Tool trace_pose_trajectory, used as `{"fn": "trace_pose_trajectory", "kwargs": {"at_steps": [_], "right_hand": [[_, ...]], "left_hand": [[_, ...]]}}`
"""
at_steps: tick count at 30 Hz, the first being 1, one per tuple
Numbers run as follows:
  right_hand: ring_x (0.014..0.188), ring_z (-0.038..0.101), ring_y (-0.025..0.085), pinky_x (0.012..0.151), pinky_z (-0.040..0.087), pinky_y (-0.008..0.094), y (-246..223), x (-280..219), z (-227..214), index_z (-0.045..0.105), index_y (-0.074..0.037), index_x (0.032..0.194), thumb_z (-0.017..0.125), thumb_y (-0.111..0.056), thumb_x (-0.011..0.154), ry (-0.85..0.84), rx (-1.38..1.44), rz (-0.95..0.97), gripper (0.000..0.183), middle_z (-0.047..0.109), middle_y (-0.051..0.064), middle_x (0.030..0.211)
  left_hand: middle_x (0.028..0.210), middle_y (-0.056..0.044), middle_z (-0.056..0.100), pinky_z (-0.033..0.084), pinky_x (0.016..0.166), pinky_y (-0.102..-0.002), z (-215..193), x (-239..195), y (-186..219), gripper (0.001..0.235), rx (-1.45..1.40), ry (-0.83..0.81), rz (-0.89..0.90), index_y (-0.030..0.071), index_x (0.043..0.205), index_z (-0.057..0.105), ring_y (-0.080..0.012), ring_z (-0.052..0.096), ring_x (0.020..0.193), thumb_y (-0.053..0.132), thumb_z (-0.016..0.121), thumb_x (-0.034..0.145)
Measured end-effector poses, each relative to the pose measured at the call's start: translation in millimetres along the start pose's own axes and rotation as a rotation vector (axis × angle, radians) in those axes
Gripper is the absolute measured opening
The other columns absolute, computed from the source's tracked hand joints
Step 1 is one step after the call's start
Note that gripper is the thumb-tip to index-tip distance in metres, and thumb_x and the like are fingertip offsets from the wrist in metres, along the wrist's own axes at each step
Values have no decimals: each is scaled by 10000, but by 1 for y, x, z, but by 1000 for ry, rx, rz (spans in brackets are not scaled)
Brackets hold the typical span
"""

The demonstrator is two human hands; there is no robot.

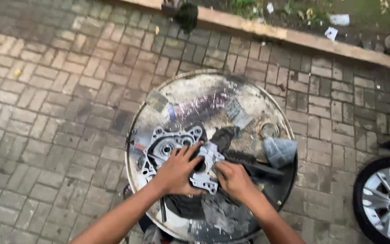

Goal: The person scrubs a metallic mechanical part with a wire brush while holding it on a barrel lid. They then wipe the part with a cloth and continue scrubbing different areas of the component.

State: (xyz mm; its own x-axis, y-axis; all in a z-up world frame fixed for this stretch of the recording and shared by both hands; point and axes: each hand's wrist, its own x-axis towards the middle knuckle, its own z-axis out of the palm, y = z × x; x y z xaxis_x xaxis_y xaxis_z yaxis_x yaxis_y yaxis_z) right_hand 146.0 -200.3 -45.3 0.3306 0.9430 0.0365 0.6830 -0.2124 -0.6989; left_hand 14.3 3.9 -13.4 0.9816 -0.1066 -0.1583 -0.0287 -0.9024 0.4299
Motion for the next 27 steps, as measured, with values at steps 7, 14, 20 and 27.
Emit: {"fn": "trace_pose_trajectory", "kwargs": {"at_steps": [7, 14, 20, 27], "right_hand": [[646, 664, 244, 544, 500, 380, 14, 0, 12, 638, -42, 885, 633, 28, 902, 45, -53, -22, 72, 706, 82, 809], [675, 614, 286, 589, 429, 386, 19, 2, 6, 588, -83, 938, 605, -66, 946, 29, -24, 54, 25, 648, 94, 834], [689, 660, 297, 593, 448, 381, 7, -9, 5, 624, -70, 963, 613, -73, 952, 27, 15, 36, 16, 691, 78, 856], [627, 592, 252, 578, 388, 373, 10, -1, -6, 605, -85, 897, 594, -153, 1028, -29, 53, 50, 148, 641, 80, 802]], "left_hand": [[1679, -186, 158, 275, 1111, -719, 3, 0, 1, 1119, 37, 13, 1, 63, 1458, 455, -493, 352, 1392, 883, 593, 710], [1655, -198, 214, 284, 1078, -719, 2, 7, -5, 1070, 47, 50, 20, 70, 1420, 510, -448, 383, 1356, 884, 568, 727], [1635, -200, 260, 351, 1022, -650, 4, 0, -4, 1088, 65, 80, 39, 55, 1387, 538, -397, 464, 1242, 918, 505, 724], [1629, -220, 265, 331, 1037, -676, 4, 1, -3, 1056, 57, 97, 30, 42, 1354, 557, -440, 439, 1290, 891, 553, 728]]}}
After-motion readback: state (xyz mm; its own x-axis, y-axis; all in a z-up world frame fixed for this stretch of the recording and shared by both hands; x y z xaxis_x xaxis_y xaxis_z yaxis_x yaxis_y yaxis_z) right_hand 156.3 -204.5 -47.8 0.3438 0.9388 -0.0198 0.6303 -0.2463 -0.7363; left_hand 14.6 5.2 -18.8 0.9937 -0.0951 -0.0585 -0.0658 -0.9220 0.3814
